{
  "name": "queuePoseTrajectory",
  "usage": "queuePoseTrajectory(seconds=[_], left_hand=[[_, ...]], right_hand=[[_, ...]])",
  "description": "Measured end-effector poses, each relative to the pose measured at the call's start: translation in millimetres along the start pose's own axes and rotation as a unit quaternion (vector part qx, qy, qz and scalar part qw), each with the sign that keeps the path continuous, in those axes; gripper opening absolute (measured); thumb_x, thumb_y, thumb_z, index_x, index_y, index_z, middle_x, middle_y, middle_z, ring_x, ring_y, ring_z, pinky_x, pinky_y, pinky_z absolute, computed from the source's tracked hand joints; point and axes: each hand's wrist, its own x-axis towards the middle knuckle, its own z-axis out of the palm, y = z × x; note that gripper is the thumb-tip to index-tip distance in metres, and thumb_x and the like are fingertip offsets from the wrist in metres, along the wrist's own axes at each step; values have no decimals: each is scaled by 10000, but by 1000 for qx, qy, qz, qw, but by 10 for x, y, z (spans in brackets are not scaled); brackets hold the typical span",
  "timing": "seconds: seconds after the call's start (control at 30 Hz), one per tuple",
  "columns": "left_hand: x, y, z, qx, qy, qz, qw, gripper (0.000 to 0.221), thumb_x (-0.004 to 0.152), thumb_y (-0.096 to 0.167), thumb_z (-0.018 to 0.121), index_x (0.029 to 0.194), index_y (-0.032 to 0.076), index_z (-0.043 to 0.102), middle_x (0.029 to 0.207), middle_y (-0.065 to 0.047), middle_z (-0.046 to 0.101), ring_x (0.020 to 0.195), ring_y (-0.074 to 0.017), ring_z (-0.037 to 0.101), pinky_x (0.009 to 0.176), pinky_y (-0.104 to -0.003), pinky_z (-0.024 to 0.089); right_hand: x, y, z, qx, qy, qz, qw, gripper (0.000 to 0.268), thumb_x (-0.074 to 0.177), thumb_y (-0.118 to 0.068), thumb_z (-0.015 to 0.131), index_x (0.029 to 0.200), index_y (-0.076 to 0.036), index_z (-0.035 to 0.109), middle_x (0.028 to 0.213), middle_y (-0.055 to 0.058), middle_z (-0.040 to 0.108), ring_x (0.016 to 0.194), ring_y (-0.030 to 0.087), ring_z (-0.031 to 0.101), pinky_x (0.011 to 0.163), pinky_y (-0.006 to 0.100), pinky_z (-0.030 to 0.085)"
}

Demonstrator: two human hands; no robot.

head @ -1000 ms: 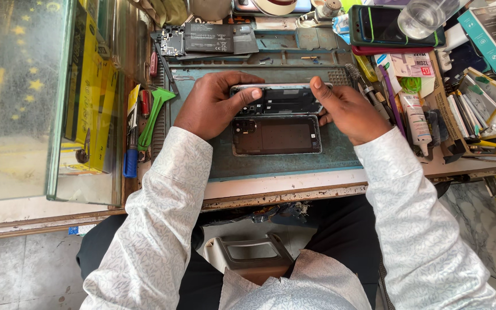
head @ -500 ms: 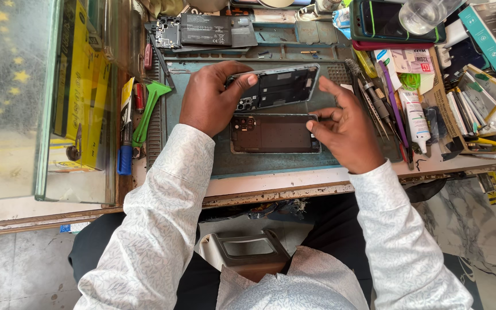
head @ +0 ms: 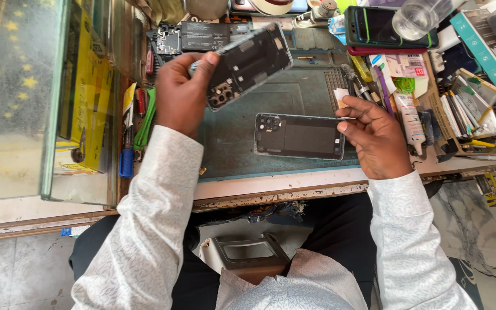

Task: The person disassembles a smartphone on a cluttered workbench. They use a screwdriver to remove screws from the back cover and internal components, then use tweezers to lift and remove small parts. The phone is opened to reveal the internal circuitry and battery.

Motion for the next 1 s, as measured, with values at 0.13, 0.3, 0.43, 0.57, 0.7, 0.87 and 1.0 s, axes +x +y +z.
queuePoseTrajectory(seconds=[0.13,0.3,0.43,0.57,0.7,0.87,1.0], left_hand=[[1,5,-94,-95,-5,-32,995,264,1028,227,694,1056,-28,755,905,-35,771,740,-54,671,684,-219,554],[-25,99,-250,-160,-3,-31,987,258,1056,221,681,1061,-31,737,915,-44,756,751,-62,665,698,-232,550],[-53,198,-345,-203,13,-17,979,246,1069,205,674,1078,-37,722,944,-47,749,781,-69,663,738,-238,556],[-118,278,-434,-194,6,-17,981,243,1083,207,659,1070,-28,716,945,-39,744,788,-63,651,755,-227,549],[-152,275,-450,-161,-11,-25,987,250,1080,216,660,1068,-26,722,936,-24,735,785,-48,646,742,-218,546],[-150,209,-420,-153,-24,-49,987,245,1060,210,669,1067,-28,725,916,-27,740,761,-49,655,709,-216,549],[-147,172,-389,-134,-29,-58,989,252,1056,212,661,1084,-28,733,915,-29,749,751,-46,659,691,-213,550]], right_hand=[[34,-21,-97,58,30,-7,998,416,960,129,623,1346,-25,624,1210,86,663,1111,140,641,986,274,552],[204,-168,-163,80,23,-39,996,357,985,128,609,1309,-22,633,1211,86,663,1109,144,646,999,283,558],[391,-249,-152,97,16,-57,994,331,1009,123,613,1310,-12,643,1211,88,667,1104,138,642,997,269,553],[553,-275,-106,112,3,-59,992,311,1014,119,618,1294,-13,650,1201,91,673,1095,140,650,992,271,561],[652,-199,18,101,14,-40,994,318,985,120,617,1268,-21,658,1184,81,681,1100,140,666,1000,282,575],[741,-93,140,98,-2,-16,995,323,982,111,619,1268,-34,659,1175,71,680,1091,143,660,986,289,573],[783,-39,196,86,-14,-17,996,330,977,110,622,1275,-29,652,1188,69,669,1116,135,651,1010,285,567]])
